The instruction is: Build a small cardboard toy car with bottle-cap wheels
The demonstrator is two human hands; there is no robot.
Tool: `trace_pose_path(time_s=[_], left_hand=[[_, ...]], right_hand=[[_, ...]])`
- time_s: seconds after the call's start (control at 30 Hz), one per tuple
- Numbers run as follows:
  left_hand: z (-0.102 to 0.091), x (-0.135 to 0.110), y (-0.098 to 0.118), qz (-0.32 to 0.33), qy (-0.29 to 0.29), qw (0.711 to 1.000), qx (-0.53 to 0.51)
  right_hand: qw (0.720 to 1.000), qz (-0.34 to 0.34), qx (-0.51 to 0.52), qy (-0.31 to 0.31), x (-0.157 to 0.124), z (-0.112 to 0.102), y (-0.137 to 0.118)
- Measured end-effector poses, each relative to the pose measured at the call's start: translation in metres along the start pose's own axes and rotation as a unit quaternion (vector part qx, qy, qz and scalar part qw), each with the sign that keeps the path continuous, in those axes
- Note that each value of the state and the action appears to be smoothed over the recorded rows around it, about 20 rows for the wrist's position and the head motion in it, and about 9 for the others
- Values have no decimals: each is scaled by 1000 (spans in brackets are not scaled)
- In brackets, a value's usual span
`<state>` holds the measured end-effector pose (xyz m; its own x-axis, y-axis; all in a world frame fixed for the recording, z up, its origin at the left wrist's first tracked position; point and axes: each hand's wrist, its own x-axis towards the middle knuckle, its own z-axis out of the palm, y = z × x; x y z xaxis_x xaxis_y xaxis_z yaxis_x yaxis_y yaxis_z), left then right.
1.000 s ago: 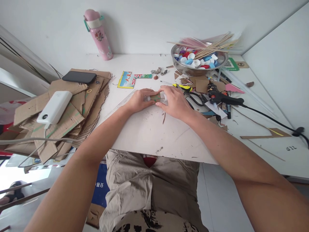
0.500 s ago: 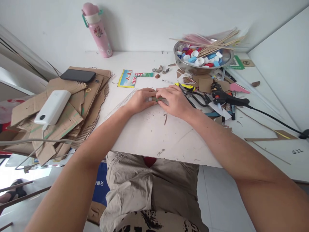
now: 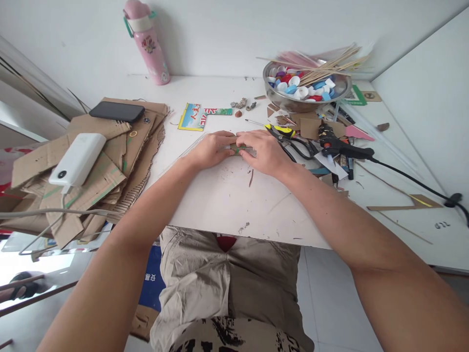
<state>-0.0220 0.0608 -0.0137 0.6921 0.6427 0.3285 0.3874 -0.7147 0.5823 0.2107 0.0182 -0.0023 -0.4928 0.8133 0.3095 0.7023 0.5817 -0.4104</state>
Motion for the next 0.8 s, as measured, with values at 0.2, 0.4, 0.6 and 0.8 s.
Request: trace_pose_path(time_s=[0.2,0.4,0.6,0.8], left_hand=[[3,-1,-2,16,13,1000,11],[4,-3,-5,22,21,999,27],[4,-6,-3,36,24,997,63],[7,-6,-3,35,30,993,107]], right_hand=[[1000,1,-3,-6,3,-2,0],[1000,-6,11,-13,5,-3,4],[1000,4,9,8,3,1,6],[1000,5,0,10,-2,1,10]])
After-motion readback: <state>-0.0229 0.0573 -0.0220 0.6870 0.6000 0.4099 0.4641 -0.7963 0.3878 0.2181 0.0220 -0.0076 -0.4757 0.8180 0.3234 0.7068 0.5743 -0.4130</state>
